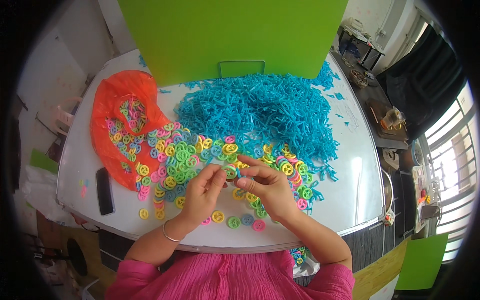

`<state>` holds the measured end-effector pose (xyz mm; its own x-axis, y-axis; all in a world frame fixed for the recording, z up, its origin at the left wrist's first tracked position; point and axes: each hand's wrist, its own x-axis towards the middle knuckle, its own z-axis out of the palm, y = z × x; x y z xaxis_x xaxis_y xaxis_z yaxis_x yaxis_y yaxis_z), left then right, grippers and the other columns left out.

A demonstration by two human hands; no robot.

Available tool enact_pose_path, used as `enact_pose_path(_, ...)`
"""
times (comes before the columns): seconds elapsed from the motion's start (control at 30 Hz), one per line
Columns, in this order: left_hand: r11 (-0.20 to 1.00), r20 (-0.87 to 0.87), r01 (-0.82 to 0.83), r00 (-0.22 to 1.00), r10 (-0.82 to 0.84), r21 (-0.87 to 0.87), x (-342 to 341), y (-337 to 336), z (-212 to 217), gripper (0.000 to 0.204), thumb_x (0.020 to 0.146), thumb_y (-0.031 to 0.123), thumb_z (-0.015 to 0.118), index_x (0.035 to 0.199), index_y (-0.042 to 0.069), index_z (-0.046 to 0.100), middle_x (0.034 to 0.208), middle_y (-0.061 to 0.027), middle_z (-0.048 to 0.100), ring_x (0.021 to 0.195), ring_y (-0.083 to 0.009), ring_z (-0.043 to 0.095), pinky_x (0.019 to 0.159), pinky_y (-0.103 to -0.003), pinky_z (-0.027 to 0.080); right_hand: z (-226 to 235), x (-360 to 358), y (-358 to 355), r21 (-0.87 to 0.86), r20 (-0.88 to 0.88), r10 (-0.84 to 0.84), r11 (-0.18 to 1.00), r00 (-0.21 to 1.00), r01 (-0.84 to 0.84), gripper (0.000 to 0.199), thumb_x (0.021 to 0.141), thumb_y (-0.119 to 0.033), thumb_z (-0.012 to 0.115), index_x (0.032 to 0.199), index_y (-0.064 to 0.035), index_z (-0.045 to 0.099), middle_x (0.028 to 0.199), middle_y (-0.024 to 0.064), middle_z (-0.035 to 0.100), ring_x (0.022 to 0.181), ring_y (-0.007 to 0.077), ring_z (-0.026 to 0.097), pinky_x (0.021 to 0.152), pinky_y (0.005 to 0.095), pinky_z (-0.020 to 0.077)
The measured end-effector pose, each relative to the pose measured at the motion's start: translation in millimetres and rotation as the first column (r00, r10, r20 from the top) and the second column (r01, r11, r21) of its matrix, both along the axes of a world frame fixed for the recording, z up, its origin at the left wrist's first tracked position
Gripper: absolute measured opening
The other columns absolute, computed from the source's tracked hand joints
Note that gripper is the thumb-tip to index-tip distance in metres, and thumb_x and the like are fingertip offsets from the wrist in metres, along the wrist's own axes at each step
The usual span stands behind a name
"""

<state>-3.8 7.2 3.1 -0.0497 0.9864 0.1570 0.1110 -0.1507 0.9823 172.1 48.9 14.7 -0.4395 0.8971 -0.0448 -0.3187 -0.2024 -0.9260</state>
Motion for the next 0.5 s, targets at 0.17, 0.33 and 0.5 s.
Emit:
enact_pose_path(0.17,0.974,-0.163,-0.056,0.982,0.093,0.217,2,0,-1,0.02,0.096,0.019,0.055,0.102,0.001,0.058,0.073,-0.0096,0.06,0.061,-0.0162,0.057,0.054,-0.028,0.044,-5,2,0,-0.094,0.058,0.032,0.995,0.998,-0.027,0.016,0.084,0.003,0.065,0.1,-0.0004,0.065,0.103,0.0107,0.065,0.09,0.0185,0.066,0.08,0.0308,0.0557)
enact_pose_path(0.33,0.986,-0.202,-0.043,0.976,0.076,0.163,6,-5,4,0.013,0.095,0.015,0.053,0.096,0.002,0.055,0.064,-0.0118,0.052,0.053,-0.0251,0.053,0.048,-0.033,0.038,-13,-2,-6,0.048,0.12,-0.022,0.999,0.993,0.016,0.017,0.083,0.002,0.067,0.1,-0.0001,0.064,0.091,0.0068,0.067,0.085,0.0145,0.065,0.077,0.0281,0.055)
enact_pose_path(0.5,0.976,-0.229,-0.051,0.968,0.1,0.212,11,-9,5,0.013,0.096,0.014,0.052,0.09,0.003,0.051,0.063,-0.0122,0.051,0.052,-0.025,0.053,0.047,-0.034,0.037,-18,-10,-21,0.148,0.1,-0.082,0.987,0.992,0.067,0.016,0.084,-0.001,0.068,0.099,0.0001,0.064,0.089,0.0035,0.067,0.085,0.0089,0.063,0.072,0.0223,0.0516)
